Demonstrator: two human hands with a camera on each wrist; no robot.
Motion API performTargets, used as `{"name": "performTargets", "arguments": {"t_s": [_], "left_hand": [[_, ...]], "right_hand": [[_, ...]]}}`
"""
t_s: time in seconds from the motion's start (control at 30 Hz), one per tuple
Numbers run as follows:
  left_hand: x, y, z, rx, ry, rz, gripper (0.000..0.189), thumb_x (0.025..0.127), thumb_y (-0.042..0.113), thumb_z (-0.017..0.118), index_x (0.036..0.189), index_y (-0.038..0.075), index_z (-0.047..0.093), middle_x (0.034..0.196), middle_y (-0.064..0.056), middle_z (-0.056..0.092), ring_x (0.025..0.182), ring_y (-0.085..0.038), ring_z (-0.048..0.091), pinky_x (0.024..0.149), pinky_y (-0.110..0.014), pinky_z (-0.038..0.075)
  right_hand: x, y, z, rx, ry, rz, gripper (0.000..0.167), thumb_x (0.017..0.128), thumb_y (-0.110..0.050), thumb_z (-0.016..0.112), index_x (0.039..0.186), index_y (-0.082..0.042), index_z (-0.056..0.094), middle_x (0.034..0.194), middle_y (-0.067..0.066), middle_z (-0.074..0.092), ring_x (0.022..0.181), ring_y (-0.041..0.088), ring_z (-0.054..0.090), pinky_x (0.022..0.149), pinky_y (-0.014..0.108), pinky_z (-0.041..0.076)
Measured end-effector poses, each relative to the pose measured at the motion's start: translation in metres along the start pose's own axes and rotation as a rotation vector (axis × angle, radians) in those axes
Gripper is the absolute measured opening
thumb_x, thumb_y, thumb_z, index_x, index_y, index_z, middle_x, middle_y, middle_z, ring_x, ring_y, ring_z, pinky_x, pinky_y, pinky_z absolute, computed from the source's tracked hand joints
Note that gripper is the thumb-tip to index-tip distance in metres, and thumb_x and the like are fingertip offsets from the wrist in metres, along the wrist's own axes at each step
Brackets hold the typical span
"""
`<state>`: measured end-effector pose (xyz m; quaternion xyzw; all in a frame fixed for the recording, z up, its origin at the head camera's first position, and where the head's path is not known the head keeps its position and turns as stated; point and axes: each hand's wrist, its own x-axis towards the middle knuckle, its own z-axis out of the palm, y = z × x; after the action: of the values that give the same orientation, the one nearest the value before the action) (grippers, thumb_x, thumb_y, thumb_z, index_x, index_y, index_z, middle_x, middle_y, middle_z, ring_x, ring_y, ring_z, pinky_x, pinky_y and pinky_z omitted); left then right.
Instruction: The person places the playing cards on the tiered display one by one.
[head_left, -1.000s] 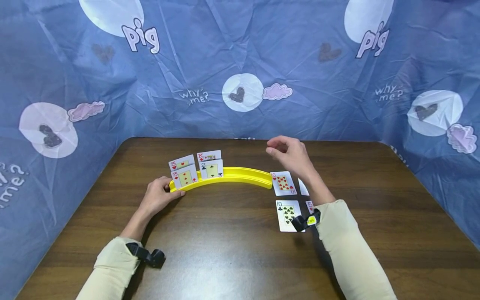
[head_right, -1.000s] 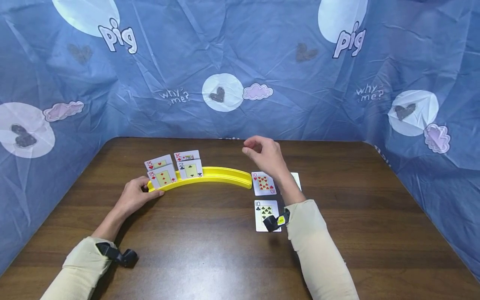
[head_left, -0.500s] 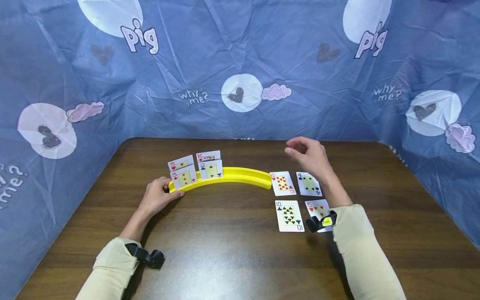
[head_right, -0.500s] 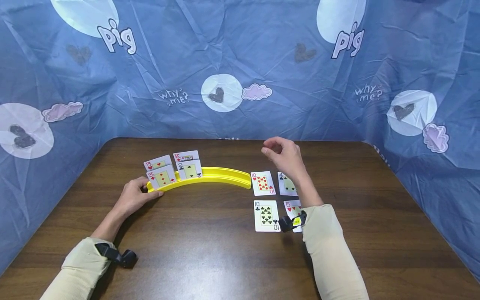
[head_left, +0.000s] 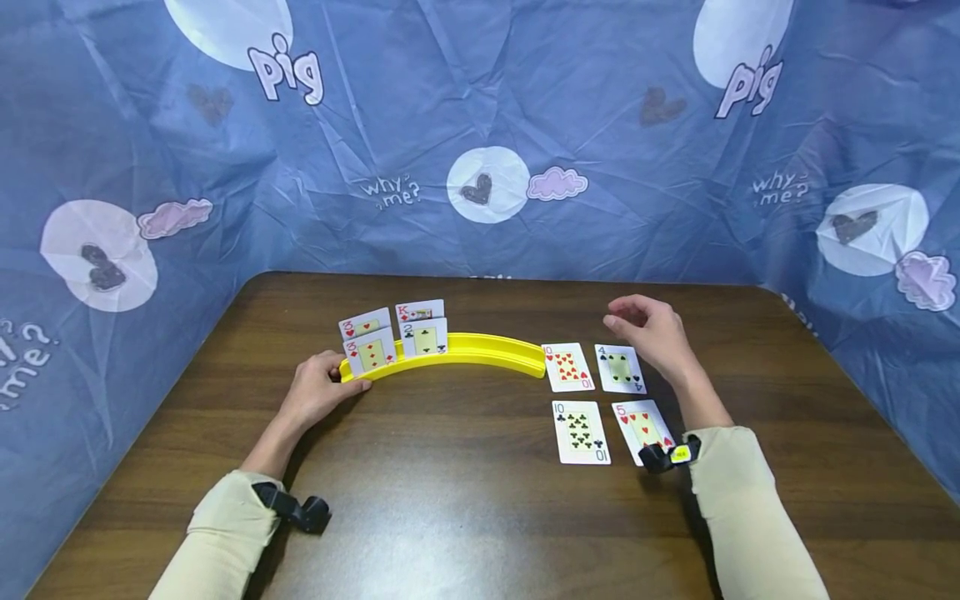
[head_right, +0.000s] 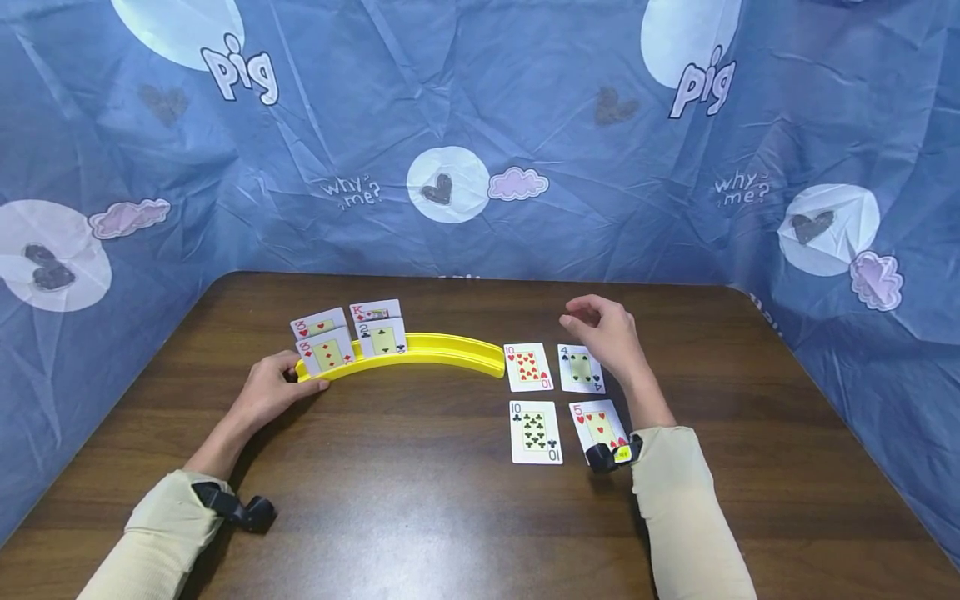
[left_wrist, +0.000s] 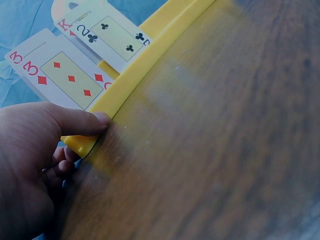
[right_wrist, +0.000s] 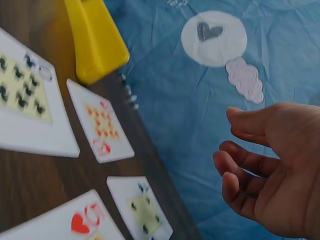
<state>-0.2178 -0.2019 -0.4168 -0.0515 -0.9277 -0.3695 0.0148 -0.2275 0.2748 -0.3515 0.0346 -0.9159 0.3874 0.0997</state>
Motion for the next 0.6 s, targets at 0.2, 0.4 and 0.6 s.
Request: {"name": "performTargets", "arguments": {"t_s": [0.2,0.4,0.6], "left_hand": [[0.000,0.000,-0.001,0.002,0.008,0.009,0.037,0.084,0.021,0.079,0.111,-0.003,0.072,0.109,-0.022,0.065,0.094,-0.028,0.053,0.077,-0.032,0.035],[0.000,0.000,-0.001,-0.003,0.004,0.009,0.038,0.084,0.021,0.079,0.111,-0.004,0.071,0.110,-0.022,0.065,0.094,-0.028,0.053,0.076,-0.032,0.035],[0.000,0.001,0.000,-0.011,-0.002,0.002,0.037,0.084,0.021,0.079,0.111,-0.004,0.071,0.109,-0.022,0.064,0.093,-0.027,0.052,0.076,-0.032,0.035]], "right_hand": [[-0.004,0.015,-0.001,-0.028,-0.046,0.052,0.040,0.095,-0.023,0.068,0.126,0.000,0.062,0.115,0.020,0.069,0.099,0.027,0.059,0.080,0.029,0.044],[-0.008,0.028,0.000,-0.054,-0.112,0.099,0.049,0.093,-0.026,0.070,0.133,0.001,0.058,0.125,0.024,0.063,0.107,0.032,0.056,0.083,0.033,0.043],[-0.010,0.039,0.001,-0.100,-0.189,0.133,0.062,0.091,-0.030,0.072,0.140,0.001,0.051,0.138,0.029,0.056,0.111,0.036,0.056,0.089,0.041,0.046]]}}
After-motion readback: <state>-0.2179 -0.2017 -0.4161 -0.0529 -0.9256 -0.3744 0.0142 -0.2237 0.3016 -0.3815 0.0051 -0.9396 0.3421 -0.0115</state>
